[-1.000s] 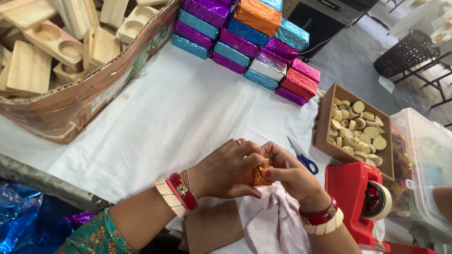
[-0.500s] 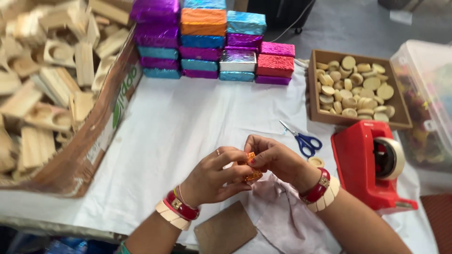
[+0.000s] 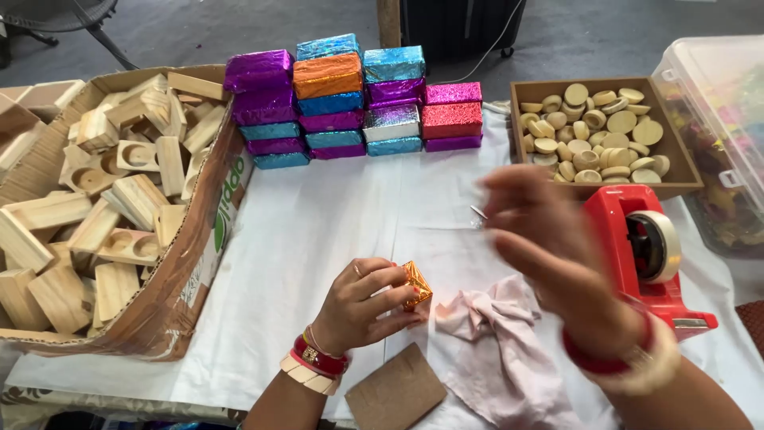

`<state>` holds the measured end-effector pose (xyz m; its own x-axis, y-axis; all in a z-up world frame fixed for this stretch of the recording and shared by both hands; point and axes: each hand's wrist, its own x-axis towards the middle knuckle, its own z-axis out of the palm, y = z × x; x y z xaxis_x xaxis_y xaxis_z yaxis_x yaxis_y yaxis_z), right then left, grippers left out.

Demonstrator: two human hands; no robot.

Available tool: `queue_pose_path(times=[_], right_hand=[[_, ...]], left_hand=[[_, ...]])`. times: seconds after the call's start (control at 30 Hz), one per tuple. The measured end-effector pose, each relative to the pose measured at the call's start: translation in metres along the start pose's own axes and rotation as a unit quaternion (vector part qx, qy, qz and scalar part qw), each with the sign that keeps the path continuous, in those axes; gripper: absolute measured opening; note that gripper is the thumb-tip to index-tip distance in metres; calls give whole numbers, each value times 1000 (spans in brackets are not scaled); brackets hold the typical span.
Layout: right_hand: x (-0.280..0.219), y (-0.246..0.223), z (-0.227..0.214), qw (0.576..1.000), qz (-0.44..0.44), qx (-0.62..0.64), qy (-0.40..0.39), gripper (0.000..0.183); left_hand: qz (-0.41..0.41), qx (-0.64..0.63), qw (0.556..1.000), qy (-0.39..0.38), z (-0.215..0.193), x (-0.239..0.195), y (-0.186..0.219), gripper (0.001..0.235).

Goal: The person wraps a small wooden box with orange metallic foil. They fold the foil around the box, smooth the edges, and secure the wrapping with clear tape from a red dispenser. The person then places the wrapped box on a stack of other wrapped boxes.

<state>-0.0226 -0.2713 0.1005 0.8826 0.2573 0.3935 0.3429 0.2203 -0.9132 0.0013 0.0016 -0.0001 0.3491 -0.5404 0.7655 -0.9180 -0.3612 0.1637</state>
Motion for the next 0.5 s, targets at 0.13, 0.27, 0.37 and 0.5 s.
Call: queue_pose_path(times=[0.13, 0.27, 0.37, 0.5], right_hand=[[-41, -64, 4, 966, -189, -70, 164, 49], [-84, -88, -53, 916, -259, -256, 166, 35], [-99, -80, -90, 895, -87, -406, 162, 21], [-128, -53, -130, 767, 135, -588, 218, 22]], left_hand=[[-45, 16, 998, 42, 6, -1, 1, 41], [-80, 11, 995, 63, 16, 5, 10, 43], [-98, 34, 992, 71, 11, 9, 19, 42], [-186, 58, 979, 54, 14, 5, 22, 35]])
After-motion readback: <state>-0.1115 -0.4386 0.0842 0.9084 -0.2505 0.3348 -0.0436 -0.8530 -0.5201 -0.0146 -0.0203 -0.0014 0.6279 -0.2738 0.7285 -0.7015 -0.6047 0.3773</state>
